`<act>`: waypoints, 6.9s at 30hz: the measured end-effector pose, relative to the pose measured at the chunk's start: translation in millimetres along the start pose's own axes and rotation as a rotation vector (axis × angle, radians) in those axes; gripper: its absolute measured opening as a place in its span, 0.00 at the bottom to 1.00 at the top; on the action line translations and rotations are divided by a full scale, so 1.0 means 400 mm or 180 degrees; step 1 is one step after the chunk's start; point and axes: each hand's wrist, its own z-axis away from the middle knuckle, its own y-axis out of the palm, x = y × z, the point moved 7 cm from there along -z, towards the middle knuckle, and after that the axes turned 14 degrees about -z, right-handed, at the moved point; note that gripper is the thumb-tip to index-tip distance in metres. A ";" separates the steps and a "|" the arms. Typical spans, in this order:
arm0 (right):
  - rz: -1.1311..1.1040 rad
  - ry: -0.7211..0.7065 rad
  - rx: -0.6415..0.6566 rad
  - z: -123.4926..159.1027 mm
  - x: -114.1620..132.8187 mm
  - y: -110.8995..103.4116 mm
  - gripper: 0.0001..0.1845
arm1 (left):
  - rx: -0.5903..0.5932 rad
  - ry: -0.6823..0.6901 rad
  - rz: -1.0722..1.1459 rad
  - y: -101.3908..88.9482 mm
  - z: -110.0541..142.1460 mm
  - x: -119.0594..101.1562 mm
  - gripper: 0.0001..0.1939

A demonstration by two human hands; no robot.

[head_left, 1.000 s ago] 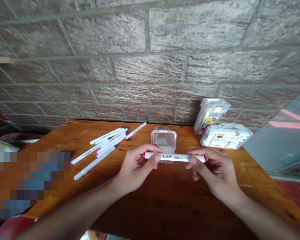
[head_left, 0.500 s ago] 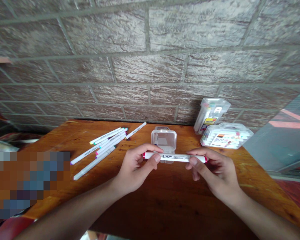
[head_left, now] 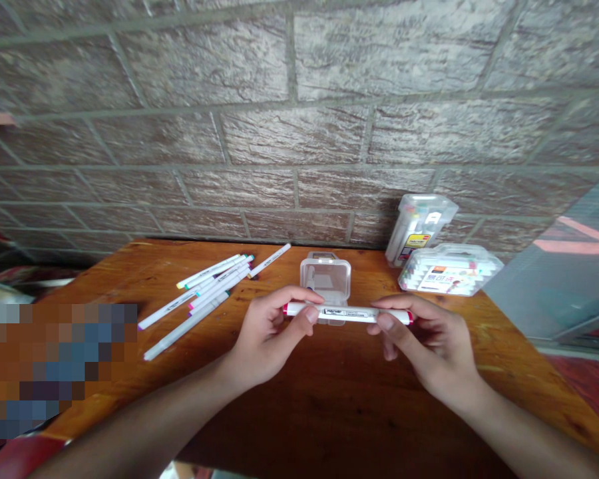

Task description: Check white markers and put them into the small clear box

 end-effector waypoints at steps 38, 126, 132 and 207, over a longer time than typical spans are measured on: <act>-0.0366 0.0230 -0.0023 -0.004 -0.025 -0.003 0.09 | -0.0066 0.0082 -0.0102 -0.001 -0.003 0.003 0.08; -0.0924 0.0639 0.0030 -0.012 -0.030 0.010 0.16 | 0.0145 -0.0381 0.0785 0.015 0.000 0.039 0.18; -0.0793 0.0552 0.0075 -0.011 -0.032 0.010 0.15 | 0.0190 -0.0397 0.0468 0.016 0.000 0.037 0.18; -0.0658 0.0553 0.0085 -0.010 -0.026 0.011 0.13 | 0.0320 -0.0425 0.0359 0.026 0.005 0.034 0.17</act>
